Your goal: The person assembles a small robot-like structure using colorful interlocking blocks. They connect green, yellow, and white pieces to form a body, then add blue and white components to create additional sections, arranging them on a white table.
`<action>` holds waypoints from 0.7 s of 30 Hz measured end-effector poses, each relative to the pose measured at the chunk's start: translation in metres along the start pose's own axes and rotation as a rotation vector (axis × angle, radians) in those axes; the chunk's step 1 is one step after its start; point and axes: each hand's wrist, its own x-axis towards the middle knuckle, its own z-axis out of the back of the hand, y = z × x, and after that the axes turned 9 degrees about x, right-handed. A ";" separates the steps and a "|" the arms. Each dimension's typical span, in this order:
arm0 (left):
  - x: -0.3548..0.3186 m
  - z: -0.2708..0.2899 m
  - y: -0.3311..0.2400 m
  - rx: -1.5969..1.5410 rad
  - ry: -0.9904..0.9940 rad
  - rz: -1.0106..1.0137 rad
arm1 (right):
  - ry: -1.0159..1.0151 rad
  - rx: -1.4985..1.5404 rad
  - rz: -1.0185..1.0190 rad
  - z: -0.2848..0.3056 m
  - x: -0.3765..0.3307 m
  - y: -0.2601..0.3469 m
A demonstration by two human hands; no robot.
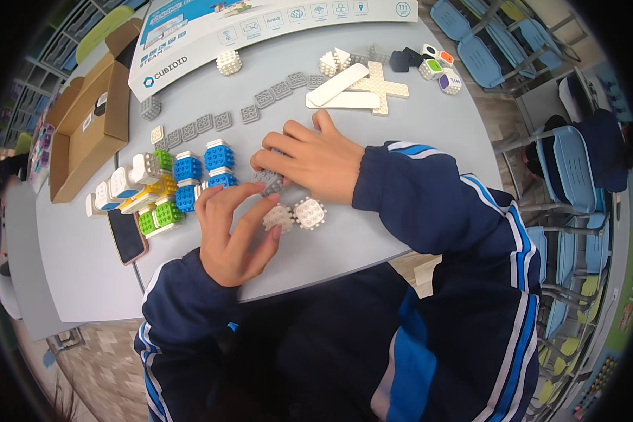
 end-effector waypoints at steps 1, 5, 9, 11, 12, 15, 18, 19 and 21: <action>0.001 -0.002 0.001 -0.003 0.007 0.011 | 0.021 0.030 -0.008 -0.001 -0.001 0.001; 0.004 -0.007 0.007 -0.007 0.040 0.041 | 0.061 0.152 -0.020 0.003 -0.002 0.000; 0.003 -0.008 0.011 -0.007 0.044 0.064 | -0.025 0.261 0.006 0.009 -0.008 -0.004; 0.003 -0.006 0.012 0.003 0.076 0.072 | -0.023 0.321 -0.010 0.024 -0.013 -0.007; 0.005 -0.007 0.012 0.001 0.088 0.071 | -0.019 0.344 -0.025 0.030 -0.020 -0.010; 0.008 -0.004 0.009 0.000 0.143 0.064 | 0.038 0.462 -0.062 0.033 -0.038 -0.025; 0.009 -0.007 0.009 0.007 0.170 0.050 | -0.032 0.546 -0.062 0.026 -0.051 -0.034; 0.009 -0.007 0.010 0.004 0.178 0.051 | -0.060 0.548 -0.060 0.025 -0.052 -0.036; 0.010 -0.005 0.011 0.000 0.192 0.053 | -0.118 0.549 -0.055 0.023 -0.053 -0.039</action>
